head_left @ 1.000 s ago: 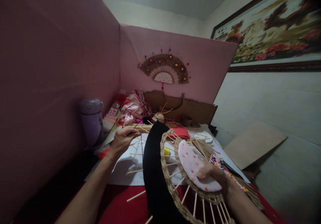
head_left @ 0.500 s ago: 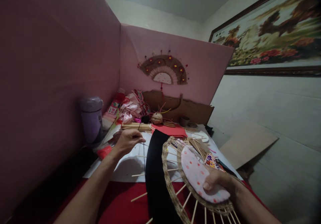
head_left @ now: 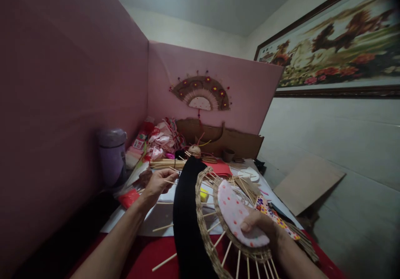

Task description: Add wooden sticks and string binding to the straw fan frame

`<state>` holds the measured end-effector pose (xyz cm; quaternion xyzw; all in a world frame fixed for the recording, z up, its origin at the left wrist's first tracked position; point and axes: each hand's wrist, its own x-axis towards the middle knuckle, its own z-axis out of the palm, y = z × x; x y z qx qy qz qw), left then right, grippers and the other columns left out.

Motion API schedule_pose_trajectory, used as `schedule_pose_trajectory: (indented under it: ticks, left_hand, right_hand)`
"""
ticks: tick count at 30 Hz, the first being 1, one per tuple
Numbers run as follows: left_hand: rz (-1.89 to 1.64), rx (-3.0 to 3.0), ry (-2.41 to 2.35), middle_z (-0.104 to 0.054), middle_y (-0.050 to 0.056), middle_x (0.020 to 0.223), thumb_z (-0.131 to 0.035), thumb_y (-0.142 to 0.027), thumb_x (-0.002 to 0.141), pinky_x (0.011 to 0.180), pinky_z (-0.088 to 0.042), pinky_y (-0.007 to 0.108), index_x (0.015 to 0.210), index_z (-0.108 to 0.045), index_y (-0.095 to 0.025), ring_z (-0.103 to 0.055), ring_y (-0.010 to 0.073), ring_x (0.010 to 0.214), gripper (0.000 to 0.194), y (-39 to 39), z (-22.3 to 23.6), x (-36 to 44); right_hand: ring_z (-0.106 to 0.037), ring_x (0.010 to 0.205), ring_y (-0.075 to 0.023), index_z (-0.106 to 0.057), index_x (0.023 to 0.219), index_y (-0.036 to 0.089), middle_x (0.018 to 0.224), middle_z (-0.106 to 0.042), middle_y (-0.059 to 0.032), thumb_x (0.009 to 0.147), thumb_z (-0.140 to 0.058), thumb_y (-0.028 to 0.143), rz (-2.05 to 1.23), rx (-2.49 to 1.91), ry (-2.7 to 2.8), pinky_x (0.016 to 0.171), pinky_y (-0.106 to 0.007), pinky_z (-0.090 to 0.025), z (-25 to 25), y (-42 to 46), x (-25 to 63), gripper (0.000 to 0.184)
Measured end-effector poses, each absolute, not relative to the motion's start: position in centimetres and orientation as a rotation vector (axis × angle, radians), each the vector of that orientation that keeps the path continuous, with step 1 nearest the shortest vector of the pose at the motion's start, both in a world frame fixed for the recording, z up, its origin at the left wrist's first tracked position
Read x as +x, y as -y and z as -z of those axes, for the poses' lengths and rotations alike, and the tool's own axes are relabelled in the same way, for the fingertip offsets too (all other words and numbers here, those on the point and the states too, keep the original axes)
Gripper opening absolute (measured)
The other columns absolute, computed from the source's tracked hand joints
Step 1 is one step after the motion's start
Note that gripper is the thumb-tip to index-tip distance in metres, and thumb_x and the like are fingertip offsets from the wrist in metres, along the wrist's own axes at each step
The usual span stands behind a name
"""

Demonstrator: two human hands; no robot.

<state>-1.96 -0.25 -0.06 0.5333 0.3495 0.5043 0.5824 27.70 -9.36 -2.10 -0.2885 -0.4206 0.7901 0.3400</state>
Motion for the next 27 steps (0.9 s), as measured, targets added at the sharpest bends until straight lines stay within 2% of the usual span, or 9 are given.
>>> schedule_pose_trajectory:
  ticks: [4, 10, 16, 22, 25, 27]
  left_hand:
    - [-1.206, 1.212, -0.828, -0.036, -0.010, 0.039, -0.072, -0.040, 0.057, 0.035, -0.011, 0.016, 0.070, -0.060, -0.013, -0.024, 0.0010, 0.032, 0.031, 0.2, 0.2, -1.7]
    - [-1.200, 1.194, -0.855, -0.051, -0.005, 0.045, -0.076, -0.028, 0.045, 0.038, -0.025, 0.018, 0.073, -0.066, -0.013, -0.040, 0.0054, 0.036, 0.033, 0.4, 0.2, -1.1]
    - [-1.237, 1.195, -0.865, -0.053, -0.002, 0.047, -0.076, -0.038, 0.047, 0.039, -0.027, 0.019, 0.071, -0.067, -0.013, -0.042, 0.0067, 0.038, 0.036, 0.3, 0.1, -1.1]
    - [-1.282, 1.244, -0.879, -0.049, -0.004, 0.043, -0.075, -0.044, 0.049, 0.038, -0.023, 0.019, 0.068, -0.067, -0.012, -0.036, 0.0051, 0.036, 0.038, 0.0, 0.4, -1.1]
    - [-1.327, 1.352, -0.884, -0.050, -0.003, 0.043, -0.073, -0.045, 0.051, 0.042, -0.029, 0.020, 0.062, -0.066, -0.012, -0.040, 0.0072, 0.039, 0.035, -0.5, 0.8, -1.1]
    - [-1.348, 1.474, -0.913, -0.053, -0.001, 0.046, -0.069, -0.042, 0.057, 0.046, -0.034, 0.022, 0.062, -0.066, -0.013, -0.044, 0.0095, 0.044, 0.030, -0.8, 1.2, -1.2]
  right_hand:
    - [-0.064, 0.059, -0.0165, -0.053, 0.112, 0.007, 0.084, -0.068, -0.0144, 0.051, -0.058, 0.009, -2.060, -0.685, 1.135, 0.049, -0.020, -0.048, 1.9, 9.1, 27.0, 0.061]
    - [-0.064, 0.059, -0.0162, -0.055, 0.110, 0.008, 0.085, -0.068, -0.0138, 0.050, -0.060, 0.008, -2.055, -0.675, 1.091, 0.049, -0.020, -0.049, 2.3, 9.1, 26.6, 0.061]
    - [-0.063, 0.053, -0.0147, -0.058, 0.107, 0.007, 0.081, -0.069, -0.0130, 0.051, -0.059, 0.007, -2.002, -0.666, 1.032, 0.047, -0.020, -0.048, 1.8, 9.3, 26.3, 0.056]
    - [-0.064, 0.056, -0.0160, -0.063, 0.092, 0.003, 0.069, -0.069, -0.0127, 0.060, -0.058, 0.015, -2.019, -0.699, 0.934, 0.051, -0.020, -0.050, 0.8, 9.2, 25.8, 0.035]
    - [-0.064, 0.055, -0.0161, -0.065, 0.082, 0.003, 0.065, -0.068, -0.0123, 0.062, -0.060, 0.017, -1.908, -0.717, 0.859, 0.055, -0.021, -0.051, 0.7, 8.7, 25.5, 0.025]
    - [-0.064, 0.053, -0.0155, -0.065, 0.079, 0.005, 0.062, -0.068, -0.0101, 0.062, -0.062, 0.018, -1.794, -0.708, 0.814, 0.055, -0.022, -0.052, 0.4, 8.2, 25.3, 0.021]
